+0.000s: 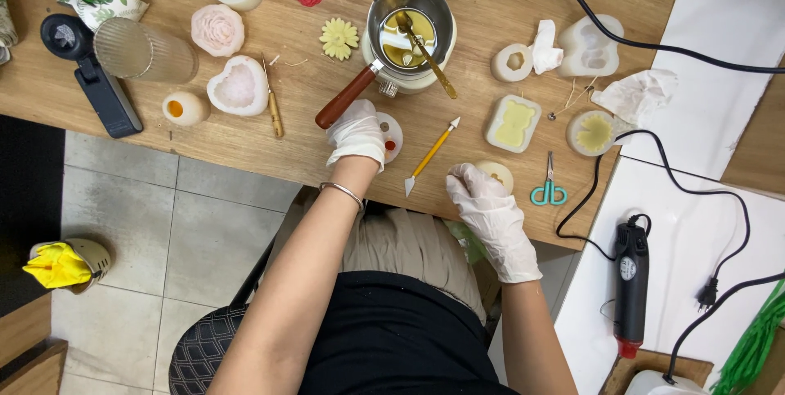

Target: The person, wearing gloves, works at a candle-making bench: they handle decorative shaped candles, dip and adjust wicks in a small melting pot of wax, use a heat gun to melt and smooth the surfaces of pillar candles, and place finished flower and heart-shaped candles onto an upper shelf.

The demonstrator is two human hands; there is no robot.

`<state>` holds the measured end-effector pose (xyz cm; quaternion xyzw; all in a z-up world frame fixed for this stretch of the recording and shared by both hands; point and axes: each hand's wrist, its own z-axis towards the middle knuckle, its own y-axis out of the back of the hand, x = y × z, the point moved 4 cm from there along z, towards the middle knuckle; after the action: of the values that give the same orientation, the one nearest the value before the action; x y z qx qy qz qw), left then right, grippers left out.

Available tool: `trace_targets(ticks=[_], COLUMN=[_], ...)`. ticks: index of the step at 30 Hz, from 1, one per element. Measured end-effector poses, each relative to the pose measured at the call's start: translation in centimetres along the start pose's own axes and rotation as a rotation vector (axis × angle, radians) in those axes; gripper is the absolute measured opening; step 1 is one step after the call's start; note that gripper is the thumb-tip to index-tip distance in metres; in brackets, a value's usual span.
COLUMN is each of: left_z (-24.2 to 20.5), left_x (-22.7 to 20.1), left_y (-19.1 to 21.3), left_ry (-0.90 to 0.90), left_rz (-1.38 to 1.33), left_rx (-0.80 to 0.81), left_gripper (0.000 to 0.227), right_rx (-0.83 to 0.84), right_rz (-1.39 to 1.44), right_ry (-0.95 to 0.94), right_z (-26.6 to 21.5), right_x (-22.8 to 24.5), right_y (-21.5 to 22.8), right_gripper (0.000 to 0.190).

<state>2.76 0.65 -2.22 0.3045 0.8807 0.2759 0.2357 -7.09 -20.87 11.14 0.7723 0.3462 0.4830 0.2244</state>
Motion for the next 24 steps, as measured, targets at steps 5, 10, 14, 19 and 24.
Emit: trace_targets(ticks=[5,10,14,19,24], left_z=[0.4,-3.7,0.0,-2.3,-3.0], left_x=[-0.4,-2.1,0.8,0.9,6.2], left_y=[0.0,3.3,0.1,5.6,9.5], left_ry=[-0.111,-0.15,-0.195,-0.113,-0.058], left_rz=[0.282,0.316,0.269,0.165,-0.212], left_rx=[-0.026,0.011,-0.021,0.103,0.24], left_gripper=[0.015,0.035,0.04,0.038,0.032], right_rx=[-0.001,-0.003,-0.011,-0.006,-0.055], right_rz=[0.008,-0.012,-0.028,-0.031,-0.027], right_ry=[-0.01,-0.024,0.016,0.012,0.08], right_z=[0.0,-0.1,0.3,0.5,0.5], right_x=[-0.3,0.0,-0.2,0.7,1.3], right_y=[-0.2,-0.1,-0.5,-0.7,-0.8], right_gripper=[0.023,0.022,0.021,0.021,0.02])
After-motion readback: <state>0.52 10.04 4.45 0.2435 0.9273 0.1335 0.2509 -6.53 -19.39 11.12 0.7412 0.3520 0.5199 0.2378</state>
